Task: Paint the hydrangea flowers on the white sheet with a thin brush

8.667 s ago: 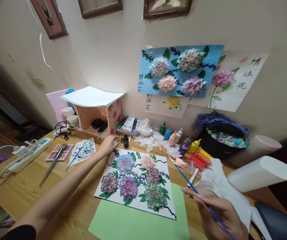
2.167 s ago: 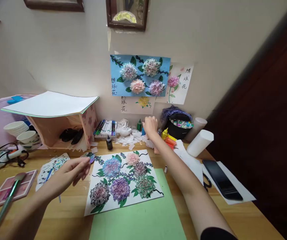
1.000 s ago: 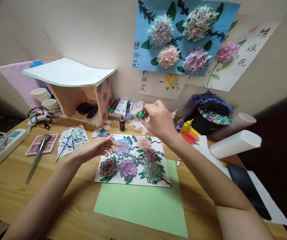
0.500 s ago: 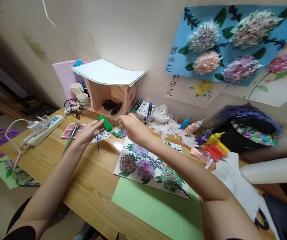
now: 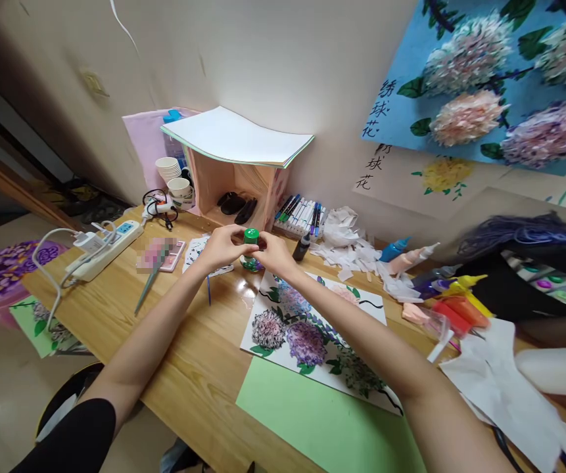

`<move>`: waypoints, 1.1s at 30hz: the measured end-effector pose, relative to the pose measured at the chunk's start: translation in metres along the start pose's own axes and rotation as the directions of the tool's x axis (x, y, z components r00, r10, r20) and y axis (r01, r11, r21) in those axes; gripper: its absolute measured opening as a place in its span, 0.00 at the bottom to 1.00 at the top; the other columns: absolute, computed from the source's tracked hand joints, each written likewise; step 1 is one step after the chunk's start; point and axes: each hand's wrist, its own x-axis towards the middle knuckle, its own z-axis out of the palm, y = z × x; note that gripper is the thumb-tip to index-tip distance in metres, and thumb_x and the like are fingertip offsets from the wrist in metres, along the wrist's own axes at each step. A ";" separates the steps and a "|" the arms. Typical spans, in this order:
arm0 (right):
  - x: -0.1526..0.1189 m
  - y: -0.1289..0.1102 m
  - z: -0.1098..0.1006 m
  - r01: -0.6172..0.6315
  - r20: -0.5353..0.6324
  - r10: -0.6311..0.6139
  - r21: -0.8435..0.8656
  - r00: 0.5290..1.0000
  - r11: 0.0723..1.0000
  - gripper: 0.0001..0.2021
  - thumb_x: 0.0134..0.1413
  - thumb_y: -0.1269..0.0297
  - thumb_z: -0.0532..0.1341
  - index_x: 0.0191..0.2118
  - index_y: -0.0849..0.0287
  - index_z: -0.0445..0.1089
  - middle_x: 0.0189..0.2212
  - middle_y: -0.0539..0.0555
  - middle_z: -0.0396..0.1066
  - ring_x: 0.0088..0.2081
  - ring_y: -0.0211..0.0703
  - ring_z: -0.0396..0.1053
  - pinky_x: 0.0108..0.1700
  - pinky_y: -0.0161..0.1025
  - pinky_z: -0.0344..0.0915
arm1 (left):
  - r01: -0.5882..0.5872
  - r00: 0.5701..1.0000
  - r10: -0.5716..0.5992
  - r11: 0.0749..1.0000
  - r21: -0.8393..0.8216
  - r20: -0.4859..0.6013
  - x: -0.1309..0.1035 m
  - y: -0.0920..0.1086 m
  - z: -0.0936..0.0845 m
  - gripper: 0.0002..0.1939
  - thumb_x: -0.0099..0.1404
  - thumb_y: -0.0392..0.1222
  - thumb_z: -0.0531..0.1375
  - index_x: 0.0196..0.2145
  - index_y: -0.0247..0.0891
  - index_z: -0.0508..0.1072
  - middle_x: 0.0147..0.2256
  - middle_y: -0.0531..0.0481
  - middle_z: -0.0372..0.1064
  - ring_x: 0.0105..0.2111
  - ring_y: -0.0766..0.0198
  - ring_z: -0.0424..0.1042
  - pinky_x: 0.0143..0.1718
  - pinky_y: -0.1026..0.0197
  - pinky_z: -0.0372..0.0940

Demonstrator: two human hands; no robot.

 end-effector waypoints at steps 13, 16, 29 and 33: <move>0.004 0.015 0.012 0.068 -0.053 -0.070 -0.030 0.996 0.997 0.08 0.46 0.67 0.59 0.31 0.63 0.72 0.27 0.52 0.72 0.29 0.40 0.67 0.33 0.34 0.60 | -0.068 0.998 0.067 0.992 -0.102 -0.012 0.004 -0.023 0.008 0.06 0.52 0.39 0.65 0.29 0.35 0.76 0.28 0.51 0.73 0.28 0.64 0.71 0.30 0.65 0.64; 0.005 0.016 0.012 0.075 -0.059 -0.077 -0.032 0.995 0.997 0.08 0.46 0.67 0.58 0.31 0.63 0.73 0.26 0.52 0.71 0.28 0.39 0.66 0.32 0.34 0.59 | -0.086 0.996 0.083 0.992 -0.091 -0.030 0.003 -0.024 0.008 0.06 0.51 0.38 0.65 0.28 0.35 0.76 0.27 0.52 0.72 0.27 0.65 0.71 0.29 0.66 0.63; 0.006 0.018 0.015 0.055 -0.070 -0.056 -0.027 0.996 0.998 0.09 0.45 0.65 0.58 0.29 0.64 0.73 0.23 0.51 0.70 0.26 0.38 0.64 0.29 0.32 0.57 | -0.072 0.997 0.071 0.996 -0.047 -0.023 0.003 -0.027 0.009 0.07 0.51 0.38 0.64 0.30 0.35 0.77 0.27 0.50 0.73 0.27 0.64 0.71 0.29 0.65 0.64; 0.006 0.017 0.014 0.054 -0.073 -0.056 -0.033 0.996 0.998 0.09 0.45 0.65 0.58 0.29 0.64 0.73 0.24 0.51 0.70 0.27 0.38 0.64 0.30 0.33 0.57 | -0.082 0.996 0.081 0.995 -0.049 -0.023 0.003 -0.026 0.009 0.06 0.51 0.37 0.64 0.30 0.36 0.77 0.28 0.50 0.73 0.28 0.64 0.71 0.31 0.64 0.65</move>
